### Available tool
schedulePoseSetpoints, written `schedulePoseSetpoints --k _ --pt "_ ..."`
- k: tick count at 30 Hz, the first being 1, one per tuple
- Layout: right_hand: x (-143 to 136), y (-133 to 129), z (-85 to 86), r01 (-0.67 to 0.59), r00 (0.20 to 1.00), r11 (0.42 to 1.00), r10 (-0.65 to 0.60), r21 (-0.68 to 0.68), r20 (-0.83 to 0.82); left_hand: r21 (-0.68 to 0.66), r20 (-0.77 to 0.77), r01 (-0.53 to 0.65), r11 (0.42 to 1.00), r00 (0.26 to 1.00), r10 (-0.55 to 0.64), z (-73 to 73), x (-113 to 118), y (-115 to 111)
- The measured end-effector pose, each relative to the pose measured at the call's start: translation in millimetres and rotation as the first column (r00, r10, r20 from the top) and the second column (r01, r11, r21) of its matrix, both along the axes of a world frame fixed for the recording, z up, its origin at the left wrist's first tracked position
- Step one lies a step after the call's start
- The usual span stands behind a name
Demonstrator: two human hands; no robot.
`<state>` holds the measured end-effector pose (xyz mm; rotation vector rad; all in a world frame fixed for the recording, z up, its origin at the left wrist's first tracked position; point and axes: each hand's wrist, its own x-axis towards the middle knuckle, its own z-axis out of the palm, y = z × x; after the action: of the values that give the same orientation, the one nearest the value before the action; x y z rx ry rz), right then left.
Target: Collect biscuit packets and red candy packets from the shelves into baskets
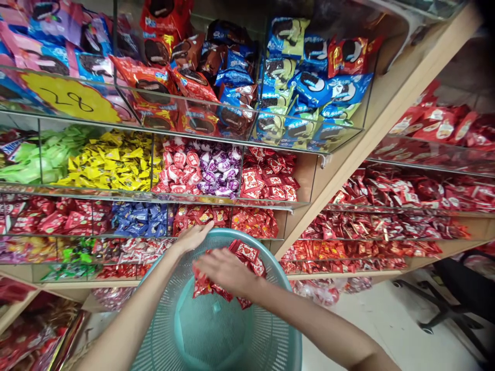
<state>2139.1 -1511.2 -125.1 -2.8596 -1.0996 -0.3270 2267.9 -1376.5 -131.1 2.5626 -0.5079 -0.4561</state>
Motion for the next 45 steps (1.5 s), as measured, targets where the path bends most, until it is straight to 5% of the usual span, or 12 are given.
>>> schedulePoseSetpoints --k 4,9,16,22,28,33,38,42,45 --pt "-5.6 41.7 -46.0 -0.179 0.984 0.981 0.18 -0.08 0.008 0.02 0.017 -0.004 1.0 1.0 0.004 0.8 -1.3 0.0" --pt "9.3 61.7 -82.5 -0.156 0.987 0.978 0.159 -0.138 0.007 0.014 0.03 -0.018 1.0 0.999 0.018 3.2 -2.8 -0.8" --pt "-0.2 65.9 -85.7 0.022 0.998 0.996 -0.017 -0.087 0.059 -0.004 0.024 0.003 1.0 1.0 -0.003 1.8 -1.0 0.0" --pt "-21.1 69.1 -94.9 -0.005 0.995 0.997 0.012 -0.077 0.097 0.014 0.016 0.014 1.0 1.0 -0.014 -0.8 1.4 0.7" --pt "-12.1 69.1 -110.2 0.044 0.993 0.995 -0.034 -0.085 0.117 0.014 0.015 0.003 1.0 1.0 -0.003 2.6 -1.7 0.2" --pt "-12.9 68.4 -93.8 0.071 0.994 0.997 -0.067 -0.041 0.087 0.005 0.035 0.015 1.0 0.999 -0.015 5.5 -3.7 -0.8" --pt "-6.3 58.1 -54.3 0.126 0.989 0.99 -0.13 0.057 0.075 0.006 0.038 -0.006 1.0 0.999 0.005 4.2 -3.3 -1.0" --pt "19.5 15.5 -20.2 0.243 0.959 0.941 -0.269 0.235 0.086 -0.021 0.027 0.044 0.999 0.999 -0.043 3.5 -2.4 -0.2" --pt "37.6 -34.4 -5.2 0.357 0.909 0.851 -0.412 0.386 0.066 -0.01 0.023 0.03 0.999 0.999 -0.03 4.0 -1.8 -0.5"
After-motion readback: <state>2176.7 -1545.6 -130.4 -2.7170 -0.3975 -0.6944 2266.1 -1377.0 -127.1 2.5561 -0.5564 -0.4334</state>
